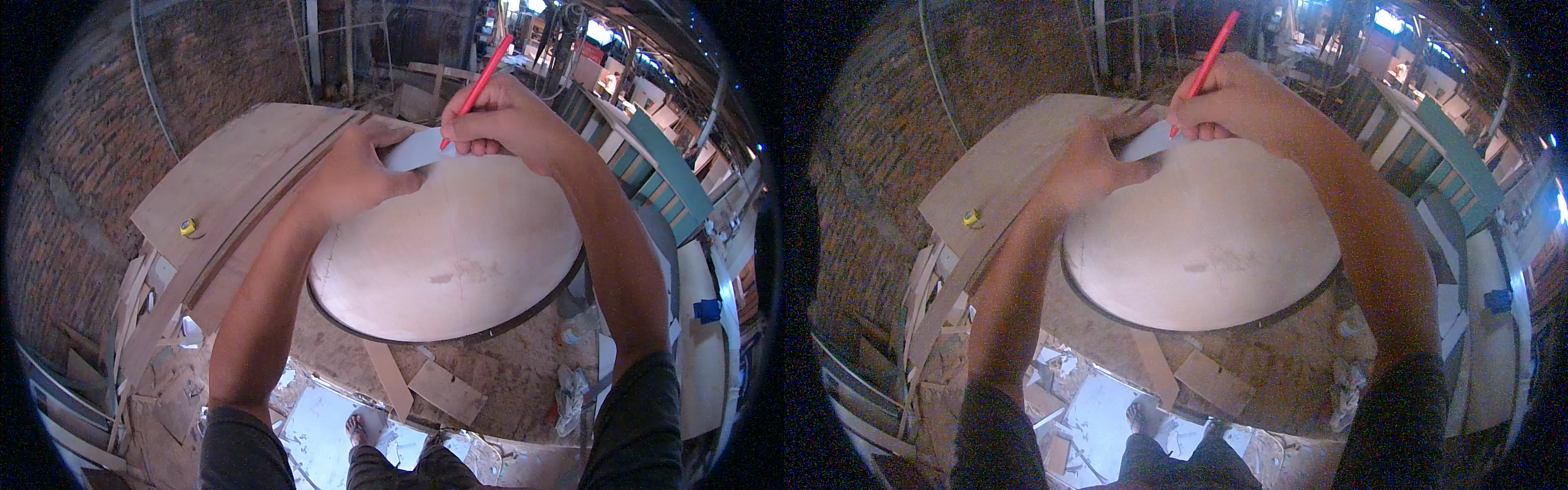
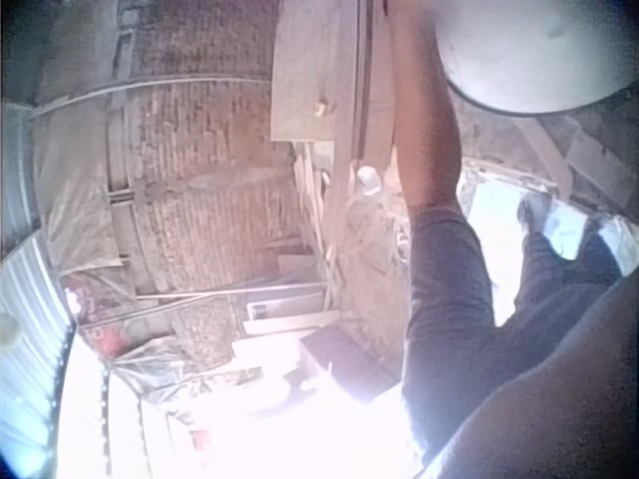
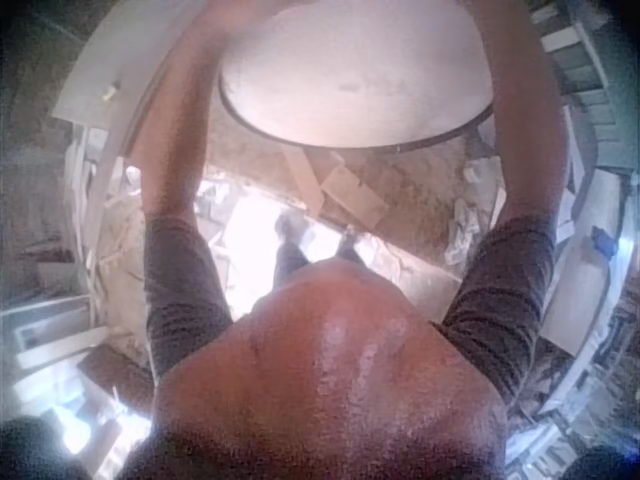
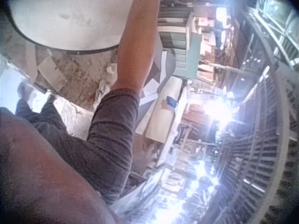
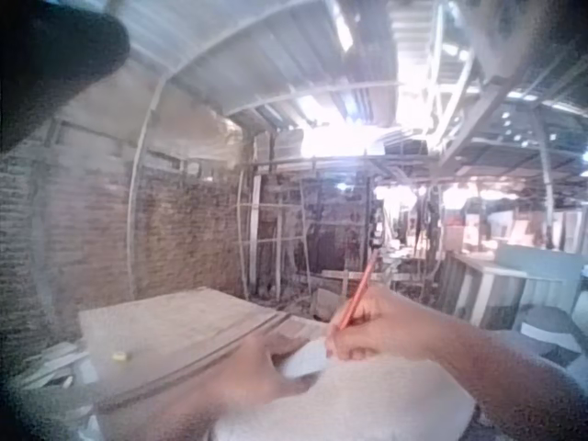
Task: The person uses a template and pencil to mark a curved line on a circular wooden disc, then uses a hammer and a curved metal tool to cut along the marked line, removing a strip of wood to shape the disc.
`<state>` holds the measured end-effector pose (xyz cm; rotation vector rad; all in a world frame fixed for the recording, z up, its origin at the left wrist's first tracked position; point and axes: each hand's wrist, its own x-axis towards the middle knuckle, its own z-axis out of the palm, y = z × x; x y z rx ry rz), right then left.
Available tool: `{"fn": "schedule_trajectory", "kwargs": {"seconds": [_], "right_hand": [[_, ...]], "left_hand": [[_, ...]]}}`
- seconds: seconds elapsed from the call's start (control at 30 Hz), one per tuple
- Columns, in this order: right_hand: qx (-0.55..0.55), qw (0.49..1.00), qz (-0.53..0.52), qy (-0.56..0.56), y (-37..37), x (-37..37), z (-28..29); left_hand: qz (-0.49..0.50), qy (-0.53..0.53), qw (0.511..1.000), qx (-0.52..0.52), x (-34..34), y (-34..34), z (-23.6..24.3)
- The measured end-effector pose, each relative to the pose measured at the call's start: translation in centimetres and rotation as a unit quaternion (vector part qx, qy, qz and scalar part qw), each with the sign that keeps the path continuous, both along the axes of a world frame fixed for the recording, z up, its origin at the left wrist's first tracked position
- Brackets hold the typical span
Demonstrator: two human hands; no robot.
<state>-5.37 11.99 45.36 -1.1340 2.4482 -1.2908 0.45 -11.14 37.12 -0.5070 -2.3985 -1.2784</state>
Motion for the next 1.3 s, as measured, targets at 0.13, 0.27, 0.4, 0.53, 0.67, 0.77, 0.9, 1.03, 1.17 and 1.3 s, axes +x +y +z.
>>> {"fn": "schedule_trajectory", "kwargs": {"seconds": [0.13, 0.27, 0.4, 0.53, 0.67, 0.77, 0.9, 1.03, 1.17, 1.3], "right_hand": [[0.009, 1.0, -0.003, 0.007, -0.7, 1.3, 0.1], [0.015, 1.0, 0.007, -0.005, -0.6, 2.3, 0.5], [-0.061, 0.996, -0.012, -0.065, -0.2, 3.7, 0.4], [-0.218, 0.97, -0.086, -0.067, 2.6, 7.2, 0.1], [-0.348, 0.905, -0.243, 0.003, 9.3, 14.4, -0.8], [-0.422, 0.857, -0.297, -0.015, 16.6, 20.2, -4.6], [-0.36, 0.697, -0.62, -0.022, 23.8, 28.5, -13.2], [-0.179, 0.558, -0.809, -0.043, 37.3, 39.8, -28.3], [-0.054, 0.45, -0.889, -0.072, 42.5, 48.7, -39.3], [0.136, 0.529, -0.83, -0.115, 40.8, 43.5, -41.9]], "left_hand": [[0.012, 0.0, 1.0, 0.003, 0.8, -0.5, -0.4], [-0.007, 0.033, 0.999, 0.014, 1.7, -0.2, -0.4], [0.01, 0.055, 0.998, 0.003, 3.6, -0.3, -0.2], [0.0, 0.072, 0.997, -0.01, 5.9, 0.4, 0.1], [-0.021, 0.101, 0.995, -0.004, 6.5, 1.4, -0.4], [-0.013, 0.117, 0.991, -0.065, 7.0, 2.4, 0.0], [0.004, 0.064, 0.997, -0.049, 7.1, 2.2, -1.0], [0.013, 0.039, 0.996, -0.079, 7.8, 3.2, -0.2], [0.011, 0.035, 0.996, -0.082, 6.2, 3.8, -1.2], [0.027, 0.009, 0.996, -0.079, 6.4, 4.1, 0.4]]}}
